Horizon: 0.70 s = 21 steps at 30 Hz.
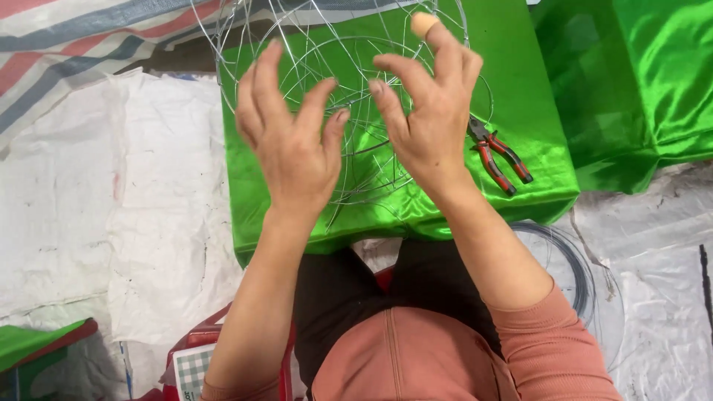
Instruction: Using pliers to cut and bend wire to reinforce a spherical wire cage structure.
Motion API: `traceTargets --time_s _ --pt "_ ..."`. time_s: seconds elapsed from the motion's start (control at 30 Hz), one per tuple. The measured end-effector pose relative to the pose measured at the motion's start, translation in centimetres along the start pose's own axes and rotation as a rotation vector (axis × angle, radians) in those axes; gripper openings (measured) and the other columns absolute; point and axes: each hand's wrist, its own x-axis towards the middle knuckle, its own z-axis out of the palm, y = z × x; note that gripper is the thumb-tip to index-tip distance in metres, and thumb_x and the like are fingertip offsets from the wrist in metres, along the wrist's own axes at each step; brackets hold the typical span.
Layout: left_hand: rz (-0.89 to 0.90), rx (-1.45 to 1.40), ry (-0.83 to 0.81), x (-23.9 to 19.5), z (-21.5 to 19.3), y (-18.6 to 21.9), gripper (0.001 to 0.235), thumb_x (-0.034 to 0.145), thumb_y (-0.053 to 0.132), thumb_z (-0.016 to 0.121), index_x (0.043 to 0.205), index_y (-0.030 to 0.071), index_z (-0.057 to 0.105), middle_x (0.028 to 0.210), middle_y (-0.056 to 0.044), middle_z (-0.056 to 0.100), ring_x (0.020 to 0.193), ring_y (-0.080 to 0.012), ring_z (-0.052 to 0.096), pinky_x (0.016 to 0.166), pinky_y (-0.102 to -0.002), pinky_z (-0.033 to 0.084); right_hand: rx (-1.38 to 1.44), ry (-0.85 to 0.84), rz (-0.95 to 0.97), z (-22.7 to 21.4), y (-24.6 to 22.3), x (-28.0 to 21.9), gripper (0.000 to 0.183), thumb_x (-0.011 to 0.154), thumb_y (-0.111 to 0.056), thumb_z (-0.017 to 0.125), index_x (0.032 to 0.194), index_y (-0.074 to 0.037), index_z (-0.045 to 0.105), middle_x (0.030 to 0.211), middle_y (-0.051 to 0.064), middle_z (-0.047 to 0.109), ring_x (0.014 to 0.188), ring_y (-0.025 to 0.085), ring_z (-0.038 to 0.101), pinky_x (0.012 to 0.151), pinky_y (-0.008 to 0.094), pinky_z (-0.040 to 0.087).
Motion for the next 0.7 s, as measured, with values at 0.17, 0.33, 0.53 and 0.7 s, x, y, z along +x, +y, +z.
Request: traceTargets --time_s 0.17,0.33,0.53,0.7 --pt "0.066 0.053 -0.083 0.8 0.6 1.0 0.028 0.080 0.037 0.084 0.100 0.019 0.077 0.138 -0.003 0.055 0.129 -0.0306 0.047 0.101 -0.057 0.027 -0.174 0.025 0.030 0.6 -1.1 1.5 0.018 0.098 -0.040 0.086 0.106 -0.026 0.079 0.150 0.005 0.042 0.128 0.033 0.043 0.079 0.052 0.045" --pt "0.063 -0.038 -0.064 0.3 2.5 1.3 0.021 0.084 0.023 0.081 0.082 0.013 0.063 0.091 0.004 0.059 0.087 -0.0210 0.055 0.100 -0.059 0.025 -0.281 0.093 -0.137 1.5 -1.9 5.4 0.032 0.084 -0.034 0.097 0.103 -0.020 0.075 0.114 0.011 0.051 0.106 0.033 0.045 0.070 0.049 0.045" --pt "0.007 -0.033 -0.090 0.4 2.5 1.2 0.023 0.095 0.023 0.070 0.075 0.015 0.064 0.073 0.004 0.061 0.069 -0.0190 0.061 0.101 -0.061 0.027 -0.180 0.080 -0.101 3.0 -0.2 6.9 0.036 0.084 -0.015 0.091 0.112 -0.024 0.070 0.109 0.006 0.060 0.092 0.029 0.057 0.054 0.040 0.048" --pt "0.000 -0.002 -0.140 0.2 2.8 1.2 0.018 0.095 0.026 0.067 0.080 0.017 0.069 0.080 0.004 0.067 0.074 -0.0203 0.064 0.102 -0.062 0.028 -0.079 0.019 -0.015 2.8 0.8 6.7 0.024 0.087 -0.014 0.087 0.106 -0.022 0.074 0.107 0.003 0.061 0.095 0.030 0.056 0.052 0.045 0.047"
